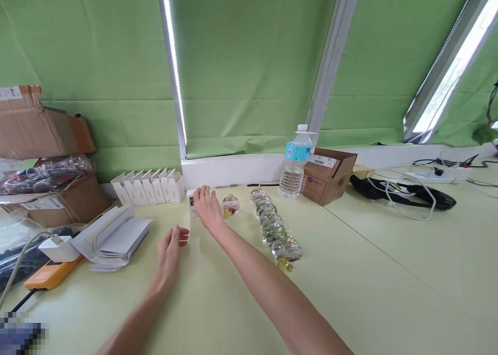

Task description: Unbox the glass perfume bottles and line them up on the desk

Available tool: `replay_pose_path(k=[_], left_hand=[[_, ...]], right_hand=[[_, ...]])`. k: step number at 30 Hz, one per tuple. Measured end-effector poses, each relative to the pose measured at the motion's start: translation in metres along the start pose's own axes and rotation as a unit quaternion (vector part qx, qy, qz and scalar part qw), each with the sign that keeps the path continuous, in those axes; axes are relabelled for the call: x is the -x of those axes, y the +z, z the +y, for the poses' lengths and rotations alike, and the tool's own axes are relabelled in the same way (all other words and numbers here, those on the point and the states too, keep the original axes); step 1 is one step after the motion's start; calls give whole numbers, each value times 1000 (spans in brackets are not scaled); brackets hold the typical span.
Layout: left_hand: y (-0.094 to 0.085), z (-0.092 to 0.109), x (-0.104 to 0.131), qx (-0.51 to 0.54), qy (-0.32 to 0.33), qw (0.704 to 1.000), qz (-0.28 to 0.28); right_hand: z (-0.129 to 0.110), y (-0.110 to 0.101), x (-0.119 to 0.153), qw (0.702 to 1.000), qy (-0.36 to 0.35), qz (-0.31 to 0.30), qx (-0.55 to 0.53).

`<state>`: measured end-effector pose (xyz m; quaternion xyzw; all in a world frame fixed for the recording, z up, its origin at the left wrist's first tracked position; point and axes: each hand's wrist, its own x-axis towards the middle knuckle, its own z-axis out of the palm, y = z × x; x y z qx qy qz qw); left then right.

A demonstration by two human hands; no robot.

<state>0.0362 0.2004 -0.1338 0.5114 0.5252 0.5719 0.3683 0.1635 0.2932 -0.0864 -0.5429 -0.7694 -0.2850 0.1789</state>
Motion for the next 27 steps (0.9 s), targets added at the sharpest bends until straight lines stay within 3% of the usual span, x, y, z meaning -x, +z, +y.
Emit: replay_pose_path(k=[10, 17, 22, 27], left_hand=[[5, 3, -4, -56, -10, 997, -52], [8, 12, -2, -95, -65, 990, -78], [10, 17, -1, -94, -80, 989, -85], [8, 17, -1, -84, -79, 990, -81]], right_hand=[[15, 58, -59, 999, 32, -10, -13], [24, 86, -87, 998, 56, -10, -36], [25, 90, -90, 996, 67, -13, -62], [10, 73, -87, 993, 76, -11, -94]])
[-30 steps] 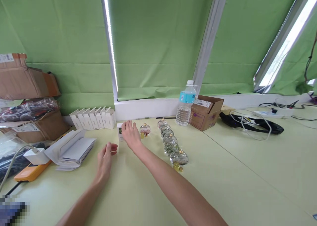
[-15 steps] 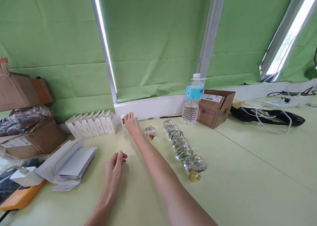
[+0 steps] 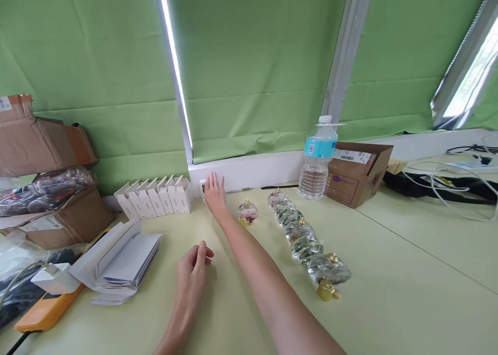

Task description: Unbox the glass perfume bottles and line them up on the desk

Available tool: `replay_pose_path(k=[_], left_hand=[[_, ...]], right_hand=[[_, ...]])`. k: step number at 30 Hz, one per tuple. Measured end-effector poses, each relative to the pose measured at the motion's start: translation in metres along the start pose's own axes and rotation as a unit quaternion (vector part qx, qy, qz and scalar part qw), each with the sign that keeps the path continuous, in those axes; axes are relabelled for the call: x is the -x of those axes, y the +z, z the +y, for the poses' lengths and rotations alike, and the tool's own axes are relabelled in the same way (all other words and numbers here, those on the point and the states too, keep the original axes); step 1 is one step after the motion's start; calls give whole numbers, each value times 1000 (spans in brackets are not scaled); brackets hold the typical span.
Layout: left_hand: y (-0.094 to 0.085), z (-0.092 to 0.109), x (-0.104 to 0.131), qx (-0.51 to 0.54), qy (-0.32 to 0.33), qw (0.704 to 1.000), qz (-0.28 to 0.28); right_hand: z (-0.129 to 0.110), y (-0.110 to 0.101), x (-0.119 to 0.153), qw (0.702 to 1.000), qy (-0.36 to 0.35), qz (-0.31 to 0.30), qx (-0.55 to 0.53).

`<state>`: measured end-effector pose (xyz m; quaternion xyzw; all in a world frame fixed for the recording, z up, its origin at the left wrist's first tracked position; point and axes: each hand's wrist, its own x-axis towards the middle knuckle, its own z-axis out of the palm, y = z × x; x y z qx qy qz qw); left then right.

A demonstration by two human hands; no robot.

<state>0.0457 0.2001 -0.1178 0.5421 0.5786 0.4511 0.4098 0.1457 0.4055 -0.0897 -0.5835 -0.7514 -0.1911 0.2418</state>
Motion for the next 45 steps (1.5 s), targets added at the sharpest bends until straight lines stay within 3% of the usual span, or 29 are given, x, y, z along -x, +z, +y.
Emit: replay_pose_path(k=[8, 16, 25, 30, 37, 41, 45], left_hand=[[-1, -3, -2, 0, 23, 1000, 8], [-2, -4, -1, 11, 52, 999, 12], [-5, -10, -9, 31, 60, 997, 34], [-7, -8, -7, 44, 61, 996, 42], [2, -13, -4, 62, 140, 985, -84], [0, -14, -8, 67, 159, 979, -108], [-5, -8, -6, 46, 143, 978, -142]], right_hand=[[-56, -18, -12, 990, 19, -83, -112], [-58, -38, -10, 978, 6, -162, -130], [-45, -106, 58, 984, -72, -151, -63], [-30, -146, 109, 987, -58, -145, -23], [-38, -171, 148, 989, -21, -145, -29], [-40, -187, 161, 990, -6, -126, -61], [-35, -201, 193, 981, -25, -108, -159]])
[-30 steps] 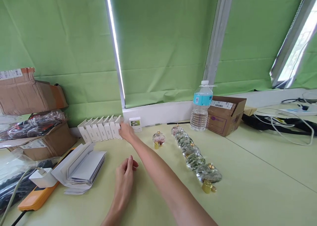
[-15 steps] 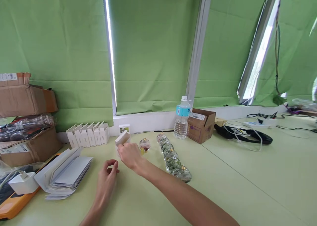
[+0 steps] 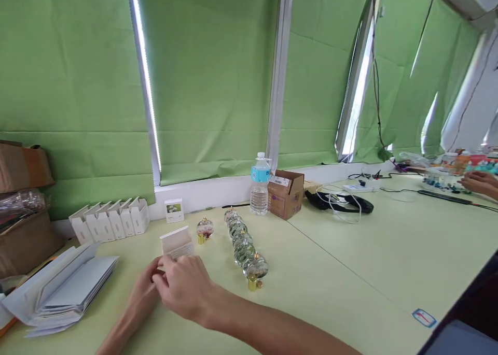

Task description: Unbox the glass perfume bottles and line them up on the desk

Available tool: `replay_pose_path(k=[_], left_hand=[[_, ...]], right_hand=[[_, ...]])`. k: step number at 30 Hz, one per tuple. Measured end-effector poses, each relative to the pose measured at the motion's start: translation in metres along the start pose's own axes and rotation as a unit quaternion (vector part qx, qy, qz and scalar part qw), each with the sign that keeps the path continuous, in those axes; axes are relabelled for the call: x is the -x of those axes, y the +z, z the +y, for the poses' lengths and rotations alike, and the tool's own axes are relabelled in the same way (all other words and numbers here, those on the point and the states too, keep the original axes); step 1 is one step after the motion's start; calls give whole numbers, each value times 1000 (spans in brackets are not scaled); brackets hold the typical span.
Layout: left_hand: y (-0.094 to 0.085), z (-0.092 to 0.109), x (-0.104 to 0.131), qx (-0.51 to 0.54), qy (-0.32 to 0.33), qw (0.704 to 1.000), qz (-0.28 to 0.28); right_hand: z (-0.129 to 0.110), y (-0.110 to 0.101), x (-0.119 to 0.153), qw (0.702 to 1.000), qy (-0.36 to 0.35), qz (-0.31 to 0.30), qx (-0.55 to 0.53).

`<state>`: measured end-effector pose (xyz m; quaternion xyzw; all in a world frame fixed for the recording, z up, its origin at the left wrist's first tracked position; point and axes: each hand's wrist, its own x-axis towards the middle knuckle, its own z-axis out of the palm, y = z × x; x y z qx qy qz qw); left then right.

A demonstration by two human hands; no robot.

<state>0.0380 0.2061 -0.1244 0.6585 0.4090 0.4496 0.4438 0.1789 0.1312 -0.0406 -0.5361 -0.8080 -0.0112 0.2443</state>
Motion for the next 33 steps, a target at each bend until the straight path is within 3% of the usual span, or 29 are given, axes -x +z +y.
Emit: replay_pose_path(k=[3, 5, 9, 13, 19, 22, 26, 30, 33], left_hand=[[0, 7, 3, -29, -25, 999, -15], [1, 11, 5, -41, -20, 999, -13], [3, 14, 6, -52, 1, 999, -15], [5, 10, 4, -73, 11, 997, 19], [-2, 11, 8, -177, 26, 975, 134], [-19, 22, 12, -268, 43, 948, 164], [-58, 30, 11, -377, 32, 906, 189], [-101, 21, 13, -457, -39, 857, 234], [-121, 9, 18, -501, -86, 822, 258]], right_hand=[[7, 15, 31, 996, -39, -55, -53], [13, 33, 46, 992, -23, -99, -69], [23, 60, 57, 989, 6, -104, -106], [25, 62, 59, 989, -16, -103, -102], [26, 57, 64, 987, -43, -110, -108], [28, 57, 64, 986, -49, -112, -117], [29, 57, 64, 983, -52, -122, -130], [29, 57, 64, 980, -55, -133, -140], [29, 58, 64, 978, -53, -135, -148]])
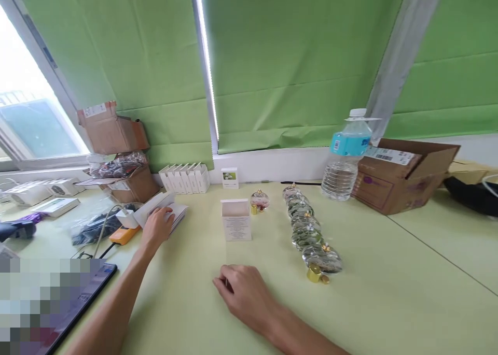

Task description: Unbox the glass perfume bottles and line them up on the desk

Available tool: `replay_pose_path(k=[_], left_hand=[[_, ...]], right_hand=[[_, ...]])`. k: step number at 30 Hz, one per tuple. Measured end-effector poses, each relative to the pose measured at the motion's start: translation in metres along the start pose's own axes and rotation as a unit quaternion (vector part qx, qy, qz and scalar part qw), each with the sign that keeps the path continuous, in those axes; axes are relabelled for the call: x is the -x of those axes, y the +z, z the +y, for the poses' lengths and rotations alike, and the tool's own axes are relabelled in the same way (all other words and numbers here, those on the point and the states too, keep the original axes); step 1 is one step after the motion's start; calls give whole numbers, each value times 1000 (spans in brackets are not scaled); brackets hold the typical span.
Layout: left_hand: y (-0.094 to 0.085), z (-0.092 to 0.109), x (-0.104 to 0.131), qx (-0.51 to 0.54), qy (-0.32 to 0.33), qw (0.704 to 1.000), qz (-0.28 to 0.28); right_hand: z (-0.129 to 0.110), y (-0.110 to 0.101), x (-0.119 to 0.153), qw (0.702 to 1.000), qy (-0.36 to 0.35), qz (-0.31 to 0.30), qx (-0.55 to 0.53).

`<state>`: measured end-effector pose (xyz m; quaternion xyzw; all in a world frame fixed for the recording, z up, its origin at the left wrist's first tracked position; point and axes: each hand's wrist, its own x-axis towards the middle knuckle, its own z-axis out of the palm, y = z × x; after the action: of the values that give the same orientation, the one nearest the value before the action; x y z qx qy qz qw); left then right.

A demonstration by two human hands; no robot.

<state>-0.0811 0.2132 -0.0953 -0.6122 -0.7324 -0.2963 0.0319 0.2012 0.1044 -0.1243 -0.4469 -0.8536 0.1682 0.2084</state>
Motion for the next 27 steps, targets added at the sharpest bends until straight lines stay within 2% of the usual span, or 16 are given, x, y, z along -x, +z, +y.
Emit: replay_pose_path(k=[3, 7, 19, 27], left_hand=[[6, -10, 1, -43, -23, 999, 2], [10, -13, 2, -76, -47, 996, -14], [-5, -8, 6, -156, -138, 977, -36], [-12, -5, 6, -122, -133, 984, 16]], right_hand=[[-1, 0, -1, 1000, 5, -1, -2], [-1, -1, -2, 1000, 9, -12, -5], [1, 3, -2, 1000, -1, -6, 2], [2, 3, -2, 1000, -5, -1, 8]])
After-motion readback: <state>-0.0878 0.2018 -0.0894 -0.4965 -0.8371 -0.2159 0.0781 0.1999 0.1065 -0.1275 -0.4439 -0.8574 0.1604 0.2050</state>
